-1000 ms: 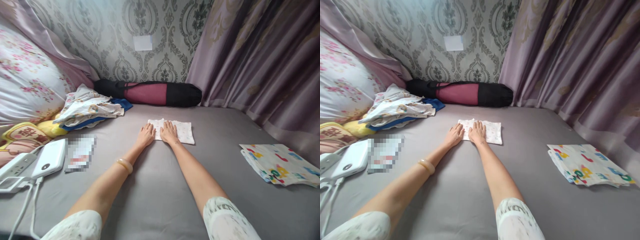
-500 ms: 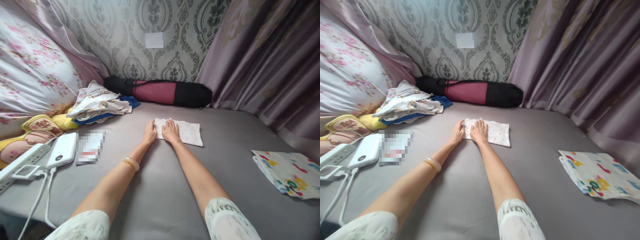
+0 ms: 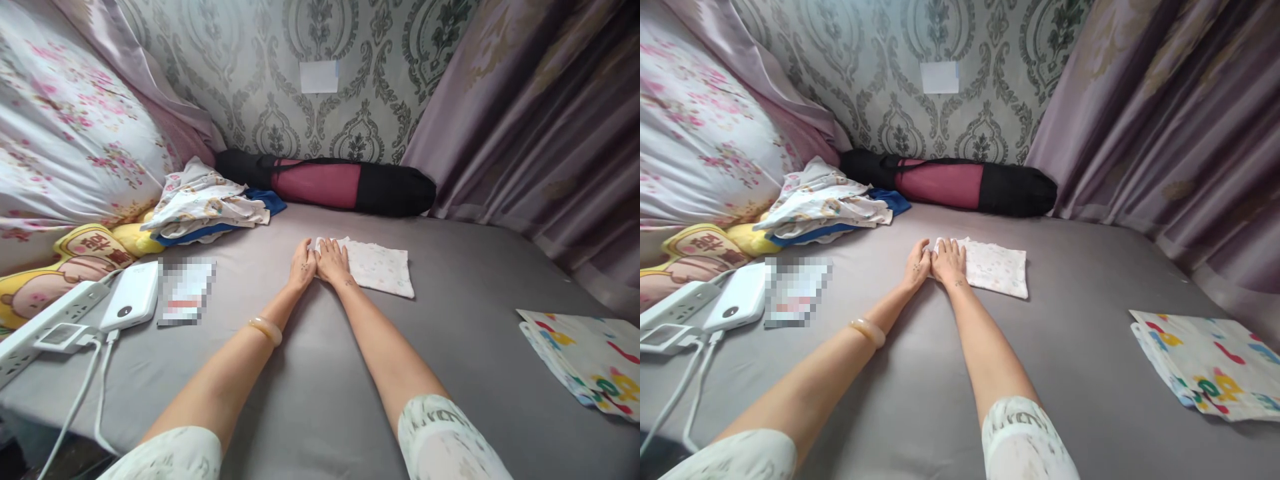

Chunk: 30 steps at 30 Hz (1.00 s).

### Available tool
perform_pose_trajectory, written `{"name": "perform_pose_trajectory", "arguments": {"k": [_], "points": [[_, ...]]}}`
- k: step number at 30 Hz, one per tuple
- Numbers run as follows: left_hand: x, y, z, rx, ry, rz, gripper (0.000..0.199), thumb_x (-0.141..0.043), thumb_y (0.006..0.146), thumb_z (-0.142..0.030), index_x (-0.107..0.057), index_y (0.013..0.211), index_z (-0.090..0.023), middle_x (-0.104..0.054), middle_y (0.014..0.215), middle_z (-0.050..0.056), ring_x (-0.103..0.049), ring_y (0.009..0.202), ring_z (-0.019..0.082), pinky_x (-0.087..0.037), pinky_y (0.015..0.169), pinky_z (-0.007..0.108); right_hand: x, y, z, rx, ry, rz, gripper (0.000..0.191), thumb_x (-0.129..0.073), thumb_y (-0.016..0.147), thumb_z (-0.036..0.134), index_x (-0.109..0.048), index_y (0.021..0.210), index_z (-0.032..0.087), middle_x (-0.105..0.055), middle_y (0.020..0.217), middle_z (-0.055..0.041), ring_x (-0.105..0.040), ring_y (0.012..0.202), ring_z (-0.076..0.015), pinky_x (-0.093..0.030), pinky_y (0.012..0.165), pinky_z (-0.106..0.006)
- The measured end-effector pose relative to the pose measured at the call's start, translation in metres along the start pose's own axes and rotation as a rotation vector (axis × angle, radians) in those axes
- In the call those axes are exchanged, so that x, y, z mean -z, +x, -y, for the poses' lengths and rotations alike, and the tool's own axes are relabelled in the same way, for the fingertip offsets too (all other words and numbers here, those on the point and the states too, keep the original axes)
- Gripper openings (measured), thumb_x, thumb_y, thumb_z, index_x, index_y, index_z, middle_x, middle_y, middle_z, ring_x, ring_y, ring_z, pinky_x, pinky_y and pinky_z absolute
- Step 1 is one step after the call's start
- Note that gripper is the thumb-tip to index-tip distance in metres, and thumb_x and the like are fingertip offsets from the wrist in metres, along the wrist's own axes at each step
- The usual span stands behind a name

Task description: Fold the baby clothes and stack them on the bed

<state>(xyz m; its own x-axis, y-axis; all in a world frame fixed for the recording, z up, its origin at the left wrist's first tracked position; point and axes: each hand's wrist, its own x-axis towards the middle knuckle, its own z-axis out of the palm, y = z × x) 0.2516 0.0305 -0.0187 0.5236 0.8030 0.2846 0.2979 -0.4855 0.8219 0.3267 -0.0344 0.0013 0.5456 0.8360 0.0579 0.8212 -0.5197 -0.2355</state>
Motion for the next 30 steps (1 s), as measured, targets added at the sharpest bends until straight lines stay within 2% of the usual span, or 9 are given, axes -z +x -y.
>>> {"name": "perform_pose_trajectory", "arguments": {"k": [3,6,8,11,16,20,23,26,30], "points": [[0.001,0.000,-0.003,-0.011,0.032,0.031,0.046,-0.033,0.096,-0.024,-0.051,0.133,-0.006,-0.056,0.138,0.017,-0.050,0.130,0.021,-0.035,0.113,0.035,0.006,0.000,0.000,0.001,-0.010,0.051,0.058,-0.018,0.101,0.037,-0.025,0.154,0.014,-0.023,0.161,-0.0078,-0.015,0.148,-0.0260,-0.011,0.118,-0.050],[0.001,-0.002,-0.007,-0.082,0.118,0.105,0.050,-0.026,0.099,-0.033,-0.048,0.138,-0.010,-0.053,0.142,0.013,-0.045,0.135,0.020,-0.032,0.115,0.035,0.016,-0.002,-0.006,0.033,-0.004,0.133,0.058,-0.020,0.101,0.037,-0.022,0.155,0.018,-0.018,0.163,-0.0084,-0.011,0.149,-0.0261,-0.010,0.118,-0.050],[0.001,-0.005,-0.009,-0.122,0.224,0.173,0.053,-0.023,0.101,-0.038,-0.044,0.143,-0.015,-0.048,0.148,0.008,-0.036,0.141,0.021,-0.029,0.117,0.038,0.022,-0.006,-0.015,0.029,-0.011,0.111,0.057,-0.020,0.101,0.038,-0.023,0.155,0.021,-0.016,0.163,-0.0092,-0.009,0.149,-0.0261,-0.007,0.118,-0.051],[0.000,-0.011,-0.015,-0.160,0.408,0.281,0.055,-0.021,0.101,-0.045,-0.038,0.149,-0.024,-0.034,0.157,0.002,-0.020,0.148,0.026,-0.019,0.120,0.048,0.026,-0.016,-0.035,-0.058,-0.053,0.012,0.058,-0.019,0.101,0.040,-0.026,0.154,0.017,-0.016,0.163,-0.0112,-0.006,0.150,-0.0266,-0.002,0.118,-0.052],[0.002,-0.016,-0.023,-0.208,0.588,0.397,0.057,-0.021,0.100,-0.049,-0.040,0.148,-0.025,-0.029,0.159,0.003,-0.013,0.149,0.031,-0.013,0.118,0.056,0.021,-0.026,-0.056,-0.146,-0.075,0.050,0.060,-0.016,0.101,0.043,-0.027,0.154,0.018,-0.019,0.162,-0.0090,-0.011,0.149,-0.0264,-0.006,0.117,-0.051],[0.002,-0.016,-0.024,-0.224,0.657,0.422,0.058,-0.022,0.099,-0.050,-0.039,0.148,-0.023,-0.030,0.159,0.005,-0.016,0.148,0.033,-0.015,0.117,0.057,0.018,-0.025,-0.055,-0.157,-0.057,0.035,0.059,-0.017,0.101,0.043,-0.029,0.153,0.018,-0.019,0.162,-0.0087,-0.011,0.149,-0.0267,-0.005,0.118,-0.052],[0.002,-0.016,-0.023,-0.222,0.689,0.423,0.058,-0.023,0.099,-0.051,-0.037,0.149,-0.024,-0.030,0.159,0.005,-0.017,0.148,0.033,-0.015,0.117,0.057,0.024,-0.024,-0.060,-0.133,0.015,0.075,0.061,-0.015,0.101,0.044,-0.024,0.155,0.017,-0.017,0.163,-0.0092,-0.010,0.149,-0.0254,-0.006,0.118,-0.051],[0.001,-0.017,-0.022,-0.227,0.693,0.420,0.059,-0.023,0.099,-0.051,-0.036,0.149,-0.024,-0.029,0.159,0.006,-0.017,0.148,0.034,-0.016,0.117,0.058,0.034,-0.030,-0.076,-0.112,0.023,0.047,0.062,-0.014,0.101,0.043,-0.019,0.156,0.016,-0.012,0.163,-0.0106,-0.007,0.150,-0.0234,-0.005,0.119,-0.048],[0.001,-0.017,-0.022,-0.241,0.655,0.421,0.058,-0.024,0.099,-0.050,-0.038,0.148,-0.023,-0.029,0.159,0.007,-0.017,0.148,0.036,-0.015,0.116,0.060,0.039,-0.042,-0.102,-0.145,-0.077,0.021,0.060,-0.018,0.101,0.040,-0.023,0.155,0.013,-0.013,0.163,-0.0115,-0.007,0.150,-0.0245,-0.002,0.119,-0.049]]}}
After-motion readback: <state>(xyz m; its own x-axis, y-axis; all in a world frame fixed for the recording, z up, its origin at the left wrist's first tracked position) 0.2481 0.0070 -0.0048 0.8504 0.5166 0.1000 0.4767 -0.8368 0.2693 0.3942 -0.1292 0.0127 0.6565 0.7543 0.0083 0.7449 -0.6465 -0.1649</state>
